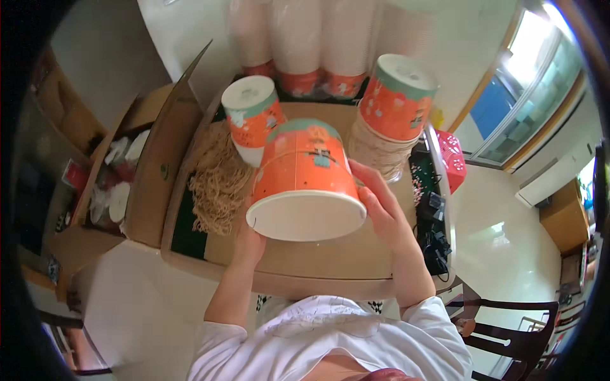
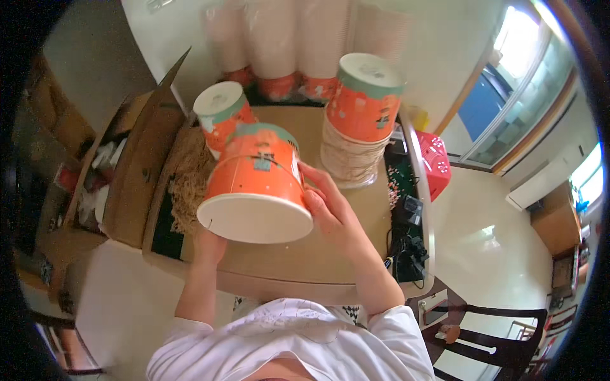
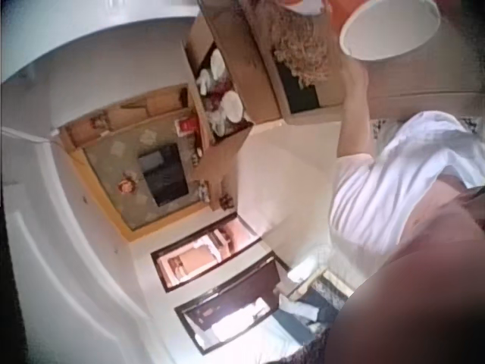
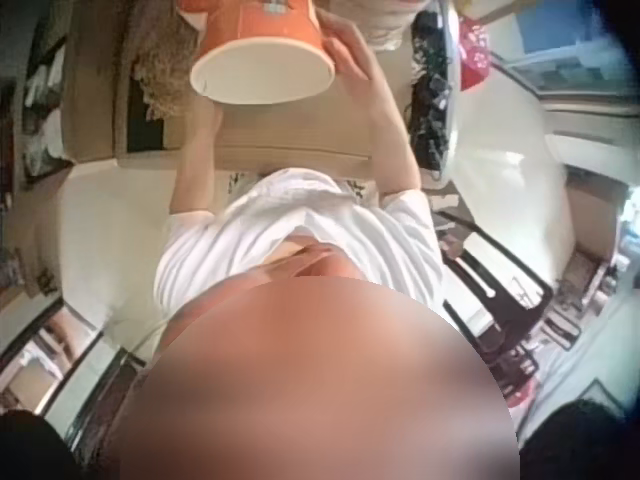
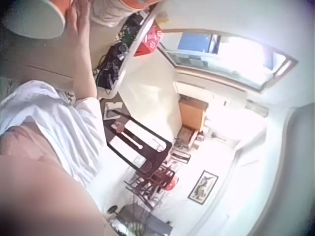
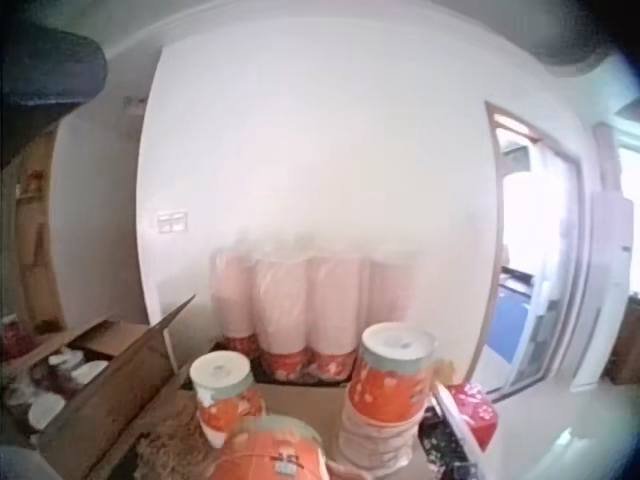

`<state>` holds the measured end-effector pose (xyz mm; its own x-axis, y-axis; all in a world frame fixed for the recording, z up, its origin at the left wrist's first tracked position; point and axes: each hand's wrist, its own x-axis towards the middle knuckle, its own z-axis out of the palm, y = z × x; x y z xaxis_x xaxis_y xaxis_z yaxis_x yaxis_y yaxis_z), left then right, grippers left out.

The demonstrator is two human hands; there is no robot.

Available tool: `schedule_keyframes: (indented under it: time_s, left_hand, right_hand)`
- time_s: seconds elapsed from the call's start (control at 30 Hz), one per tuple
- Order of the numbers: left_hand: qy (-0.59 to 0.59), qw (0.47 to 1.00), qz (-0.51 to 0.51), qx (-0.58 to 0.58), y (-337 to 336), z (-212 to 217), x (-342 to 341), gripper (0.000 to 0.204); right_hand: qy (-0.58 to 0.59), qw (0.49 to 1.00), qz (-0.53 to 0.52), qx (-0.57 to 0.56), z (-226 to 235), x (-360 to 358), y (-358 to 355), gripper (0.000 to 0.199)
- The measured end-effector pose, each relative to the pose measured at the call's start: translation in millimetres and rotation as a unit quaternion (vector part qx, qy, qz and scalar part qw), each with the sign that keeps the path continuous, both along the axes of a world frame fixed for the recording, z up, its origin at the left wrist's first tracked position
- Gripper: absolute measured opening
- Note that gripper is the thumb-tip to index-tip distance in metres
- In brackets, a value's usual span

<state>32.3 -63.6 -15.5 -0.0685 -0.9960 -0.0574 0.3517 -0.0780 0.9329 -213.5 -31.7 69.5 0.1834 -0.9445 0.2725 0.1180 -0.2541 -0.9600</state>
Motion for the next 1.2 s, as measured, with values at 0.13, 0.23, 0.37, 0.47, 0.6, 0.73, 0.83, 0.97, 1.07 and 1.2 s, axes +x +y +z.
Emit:
schedule_keyframes:
  time_s: [0.13, 0.23, 0.37, 0.47, 0.6, 0.73, 0.83, 0.97, 1.07, 1.2]
  left_hand:
    - [-0.009, 0.992, -0.011, -0.128, -64, 28, -15, 0.060]
    - [-0.019, 0.958, -0.127, -0.257, -85, 141, -80, 0.064]
    - [-0.020, 0.923, -0.207, -0.323, -141, 199, -120, 0.064]
    - [-0.096, 0.877, -0.180, -0.436, -206, 196, -154, 0.058]
    - [-0.210, 0.864, -0.168, -0.425, -228, 160, -176, 0.064]
    - [-0.148, 0.913, -0.230, -0.302, -208, 139, -187, 0.072]
    - [-0.186, 0.881, -0.217, -0.376, -209, 117, -181, 0.077]
    - [-0.262, 0.862, -0.152, -0.406, -208, 96, -182, 0.075]
    - [-0.292, 0.848, -0.183, -0.402, -218, 71, -176, 0.064]
    - [-0.439, 0.774, -0.097, -0.445, -191, 66, -172, 0.058]
  right_hand:
    - [-0.054, 0.991, -0.058, -0.107, 43, -34, -37, 0.039]
    - [0.016, 0.977, -0.073, -0.198, 87, -80, -72, 0.055]
    - [0.043, 0.968, -0.041, -0.244, 135, -126, -104, 0.065]
    - [0.066, 0.955, -0.113, -0.267, 132, -160, -129, 0.066]
    - [0.139, 0.943, -0.146, -0.263, 94, -195, -147, 0.067]
    - [0.157, 0.950, -0.134, -0.236, 67, -213, -145, 0.065]
    - [0.146, 0.961, -0.130, -0.196, 63, -212, -136, 0.061]
    - [0.211, 0.935, -0.206, -0.197, 44, -227, -138, 0.044]
    - [0.271, 0.925, -0.227, -0.142, 5, -246, -147, 0.030]
    - [0.370, 0.848, -0.348, -0.155, -3, -233, -134, 0.039]
